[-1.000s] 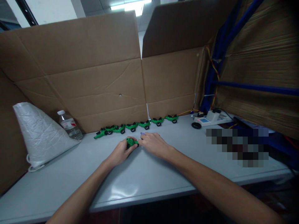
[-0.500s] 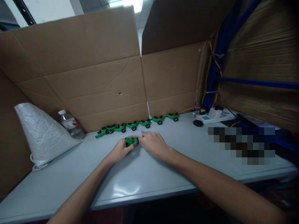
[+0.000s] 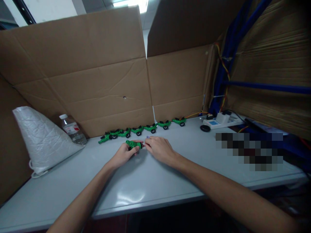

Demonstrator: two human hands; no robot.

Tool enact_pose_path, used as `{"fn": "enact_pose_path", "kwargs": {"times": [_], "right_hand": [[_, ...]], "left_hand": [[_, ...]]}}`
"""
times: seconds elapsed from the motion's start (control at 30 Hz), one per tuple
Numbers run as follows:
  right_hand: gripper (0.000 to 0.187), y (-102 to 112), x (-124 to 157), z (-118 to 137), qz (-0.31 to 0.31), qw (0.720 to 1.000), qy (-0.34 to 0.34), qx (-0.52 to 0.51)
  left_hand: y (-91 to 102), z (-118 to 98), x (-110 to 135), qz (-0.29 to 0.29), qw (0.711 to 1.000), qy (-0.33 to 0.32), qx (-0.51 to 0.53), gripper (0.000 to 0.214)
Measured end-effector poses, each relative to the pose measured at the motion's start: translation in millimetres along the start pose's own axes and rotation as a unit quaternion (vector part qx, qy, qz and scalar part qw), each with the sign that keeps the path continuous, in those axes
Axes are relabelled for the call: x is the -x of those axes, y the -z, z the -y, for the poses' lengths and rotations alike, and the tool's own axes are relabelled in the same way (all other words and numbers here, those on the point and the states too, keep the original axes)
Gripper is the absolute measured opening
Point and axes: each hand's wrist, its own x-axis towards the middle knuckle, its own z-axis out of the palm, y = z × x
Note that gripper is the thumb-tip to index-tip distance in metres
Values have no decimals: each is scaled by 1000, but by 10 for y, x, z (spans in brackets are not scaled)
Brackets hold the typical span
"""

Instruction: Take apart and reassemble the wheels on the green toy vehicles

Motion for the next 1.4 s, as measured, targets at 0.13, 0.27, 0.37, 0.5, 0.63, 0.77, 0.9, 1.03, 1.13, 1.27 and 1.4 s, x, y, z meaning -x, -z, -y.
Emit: {"fn": "enact_pose_path", "kwargs": {"times": [0.13,0.27,0.37,0.5,0.63,0.77,0.9,1.03,1.13,1.27,1.4], "right_hand": [[30,27,16,-7,-10,1000,-21,12],[30,45,-1,-64,-2,999,-33,30],[33,63,-27,-125,21,998,-47,45],[37,87,-51,-174,40,996,-58,61],[47,96,-52,-184,63,993,-68,77],[56,100,-53,-204,68,992,-69,78],[58,97,-76,-240,42,994,-71,67],[48,85,-86,-237,-14,999,-36,36],[37,54,-52,-184,-18,997,70,-15],[24,-71,20,-92,30,979,196,-35],[20,-203,37,-60,66,975,214,-4]], "left_hand": [[17,12,-2,-4,1000,14,11,60],[26,-10,-7,-9,1000,14,11,60],[18,-29,-13,-18,1000,10,11,59],[11,9,-30,-26,999,20,16,60],[14,59,-46,-30,999,17,26,58],[3,57,-45,-41,998,22,50,55],[-14,63,-42,-83,991,33,104,50],[-17,105,-60,-97,988,35,113,46],[-9,150,-84,-135,985,48,96,50],[17,201,-103,-191,974,64,104,56],[40,222,-103,-221,965,72,118,57]]}}
